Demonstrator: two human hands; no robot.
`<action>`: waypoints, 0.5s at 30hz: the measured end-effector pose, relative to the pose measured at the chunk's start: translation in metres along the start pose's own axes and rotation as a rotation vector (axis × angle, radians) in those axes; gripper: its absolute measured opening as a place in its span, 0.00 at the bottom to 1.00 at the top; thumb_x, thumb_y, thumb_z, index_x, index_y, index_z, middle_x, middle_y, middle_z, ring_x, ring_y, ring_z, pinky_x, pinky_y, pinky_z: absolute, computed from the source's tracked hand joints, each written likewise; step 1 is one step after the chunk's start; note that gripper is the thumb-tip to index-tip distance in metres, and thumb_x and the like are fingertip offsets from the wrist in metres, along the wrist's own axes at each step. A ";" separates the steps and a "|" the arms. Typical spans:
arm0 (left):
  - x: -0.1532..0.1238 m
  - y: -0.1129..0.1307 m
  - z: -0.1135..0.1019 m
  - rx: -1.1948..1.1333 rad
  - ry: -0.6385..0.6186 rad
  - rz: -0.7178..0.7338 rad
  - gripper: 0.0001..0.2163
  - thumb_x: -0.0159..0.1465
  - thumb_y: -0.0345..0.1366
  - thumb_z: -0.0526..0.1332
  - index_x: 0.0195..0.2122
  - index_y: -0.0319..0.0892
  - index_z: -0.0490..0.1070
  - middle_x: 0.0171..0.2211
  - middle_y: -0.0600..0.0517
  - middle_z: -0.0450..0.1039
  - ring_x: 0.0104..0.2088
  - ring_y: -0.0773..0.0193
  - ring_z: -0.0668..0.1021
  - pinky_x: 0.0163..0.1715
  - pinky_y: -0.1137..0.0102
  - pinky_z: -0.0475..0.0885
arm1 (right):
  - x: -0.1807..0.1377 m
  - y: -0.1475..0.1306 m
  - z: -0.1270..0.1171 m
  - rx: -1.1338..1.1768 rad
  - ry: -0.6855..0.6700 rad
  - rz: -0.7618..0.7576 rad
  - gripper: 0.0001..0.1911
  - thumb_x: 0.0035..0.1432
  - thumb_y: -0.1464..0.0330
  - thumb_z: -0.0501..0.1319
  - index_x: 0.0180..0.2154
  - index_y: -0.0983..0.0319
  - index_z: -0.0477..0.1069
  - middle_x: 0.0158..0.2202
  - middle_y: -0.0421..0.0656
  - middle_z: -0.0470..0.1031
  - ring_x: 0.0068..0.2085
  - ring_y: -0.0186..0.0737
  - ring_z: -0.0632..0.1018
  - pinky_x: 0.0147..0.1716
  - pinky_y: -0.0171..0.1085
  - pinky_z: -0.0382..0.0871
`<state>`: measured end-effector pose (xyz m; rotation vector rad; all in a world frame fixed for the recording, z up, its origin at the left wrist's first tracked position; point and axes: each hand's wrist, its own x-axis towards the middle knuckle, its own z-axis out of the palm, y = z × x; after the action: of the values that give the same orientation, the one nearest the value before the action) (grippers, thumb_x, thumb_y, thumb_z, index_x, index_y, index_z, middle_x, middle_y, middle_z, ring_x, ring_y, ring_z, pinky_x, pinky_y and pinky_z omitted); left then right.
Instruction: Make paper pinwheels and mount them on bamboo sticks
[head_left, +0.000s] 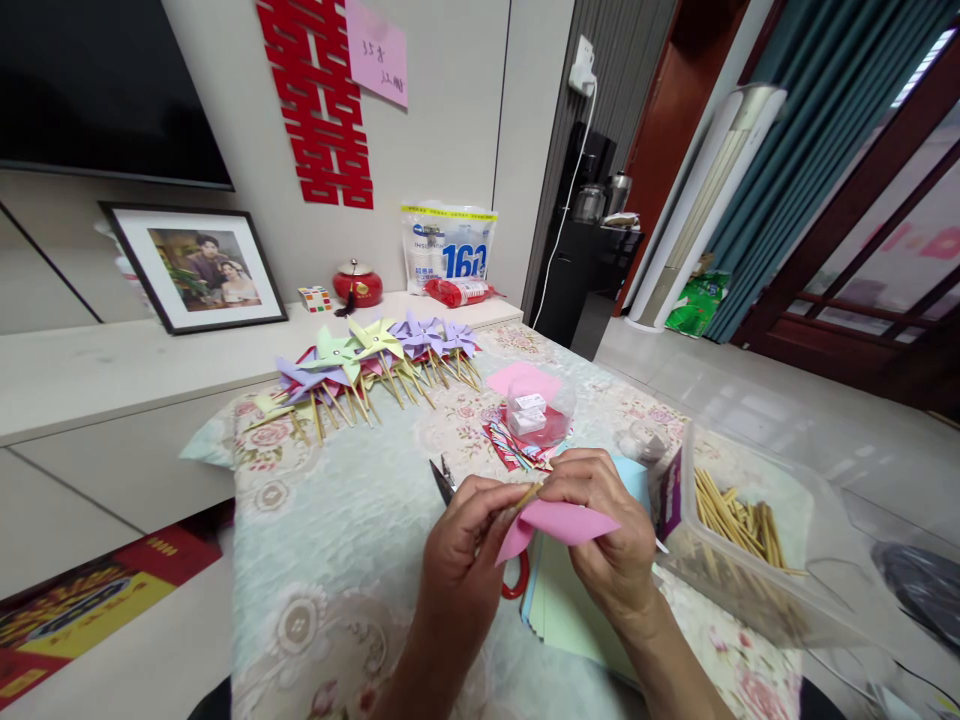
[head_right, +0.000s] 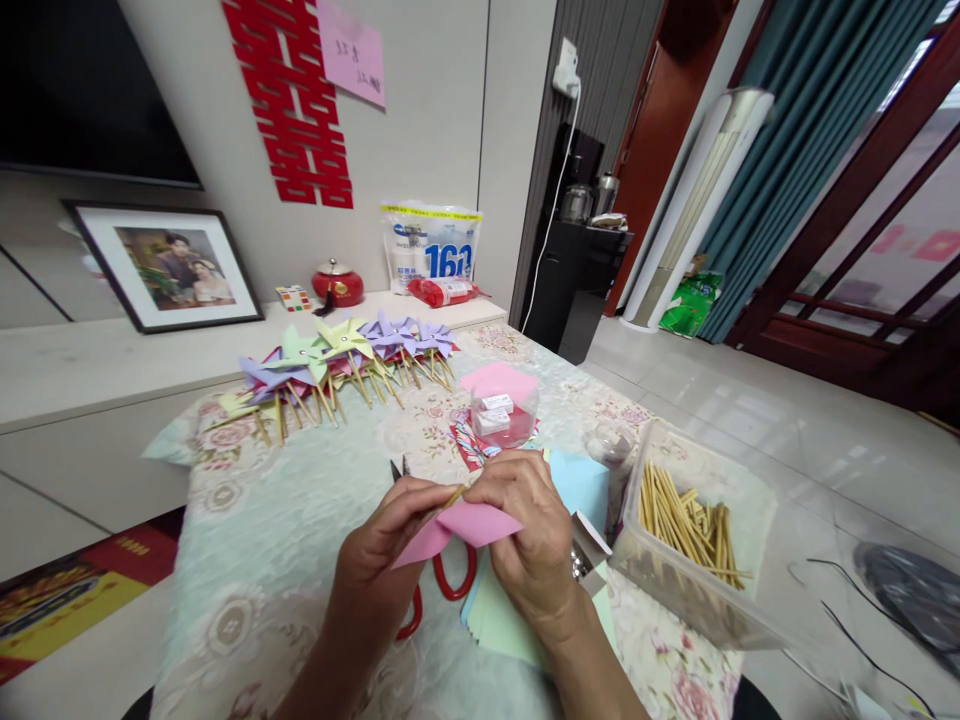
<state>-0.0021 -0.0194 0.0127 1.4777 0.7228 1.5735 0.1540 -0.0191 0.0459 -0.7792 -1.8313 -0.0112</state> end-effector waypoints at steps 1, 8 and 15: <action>0.000 -0.001 0.000 -0.006 0.000 0.000 0.10 0.63 0.30 0.63 0.44 0.46 0.80 0.36 0.49 0.75 0.38 0.60 0.77 0.39 0.69 0.70 | 0.000 0.000 0.000 0.002 -0.001 0.000 0.12 0.60 0.80 0.56 0.38 0.61 0.74 0.34 0.45 0.75 0.41 0.45 0.74 0.40 0.47 0.69; -0.002 -0.009 0.000 -0.114 0.055 -0.080 0.10 0.62 0.32 0.65 0.43 0.46 0.81 0.38 0.49 0.76 0.40 0.60 0.77 0.40 0.70 0.70 | -0.002 0.001 0.001 0.027 -0.005 0.005 0.11 0.60 0.79 0.58 0.39 0.60 0.73 0.35 0.44 0.74 0.41 0.46 0.73 0.40 0.47 0.69; 0.000 -0.006 0.000 -0.126 0.070 -0.216 0.08 0.64 0.35 0.64 0.42 0.46 0.81 0.36 0.51 0.74 0.37 0.65 0.75 0.37 0.73 0.68 | -0.001 0.001 0.002 0.101 -0.055 0.004 0.11 0.59 0.81 0.57 0.39 0.61 0.74 0.34 0.45 0.73 0.40 0.45 0.73 0.41 0.47 0.68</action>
<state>-0.0011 -0.0164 0.0071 1.2160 0.7814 1.4831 0.1533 -0.0178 0.0440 -0.7186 -1.8666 0.1058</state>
